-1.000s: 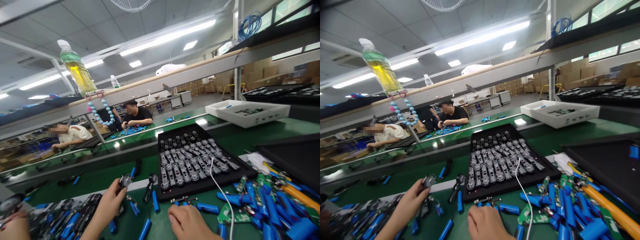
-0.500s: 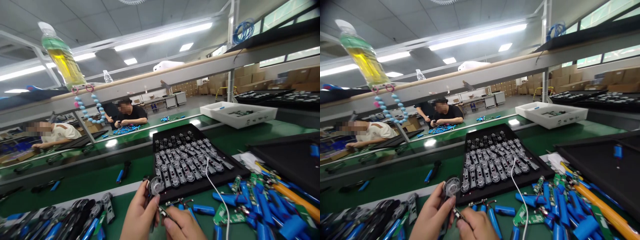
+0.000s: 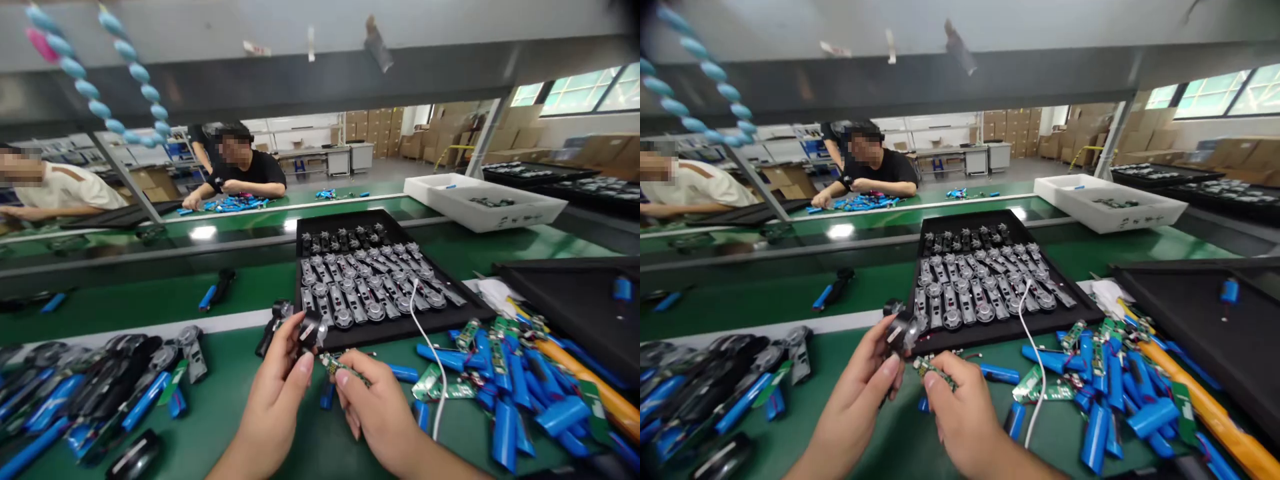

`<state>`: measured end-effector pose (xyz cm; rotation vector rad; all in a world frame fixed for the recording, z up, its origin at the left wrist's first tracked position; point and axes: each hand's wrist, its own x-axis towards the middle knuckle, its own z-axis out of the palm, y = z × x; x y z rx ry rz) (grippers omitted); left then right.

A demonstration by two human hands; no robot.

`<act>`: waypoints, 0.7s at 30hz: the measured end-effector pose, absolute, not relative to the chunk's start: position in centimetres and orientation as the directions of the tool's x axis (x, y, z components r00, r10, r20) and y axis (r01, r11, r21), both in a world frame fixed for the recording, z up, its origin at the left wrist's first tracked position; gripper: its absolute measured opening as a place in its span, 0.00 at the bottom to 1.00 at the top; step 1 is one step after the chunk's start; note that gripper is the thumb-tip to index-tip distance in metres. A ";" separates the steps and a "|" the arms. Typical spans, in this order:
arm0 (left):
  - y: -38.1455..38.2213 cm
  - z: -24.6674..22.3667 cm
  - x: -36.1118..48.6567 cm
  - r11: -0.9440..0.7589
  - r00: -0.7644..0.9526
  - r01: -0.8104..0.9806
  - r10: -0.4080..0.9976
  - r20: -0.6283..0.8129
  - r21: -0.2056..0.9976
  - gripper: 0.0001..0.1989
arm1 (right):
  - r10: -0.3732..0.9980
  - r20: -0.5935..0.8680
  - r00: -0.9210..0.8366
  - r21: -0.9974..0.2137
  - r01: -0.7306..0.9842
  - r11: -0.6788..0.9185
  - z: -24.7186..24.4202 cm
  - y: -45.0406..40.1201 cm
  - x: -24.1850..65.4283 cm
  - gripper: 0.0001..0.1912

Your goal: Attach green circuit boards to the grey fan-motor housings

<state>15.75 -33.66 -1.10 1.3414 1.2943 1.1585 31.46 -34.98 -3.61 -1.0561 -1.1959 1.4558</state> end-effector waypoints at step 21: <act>-33.4 -1.9 16.6 -0.045 0.062 -0.106 0.997 0.051 0.993 0.34 | 0.979 0.051 -0.197 -0.995 -0.097 0.033 -3.7 -35.5 31.7 0.19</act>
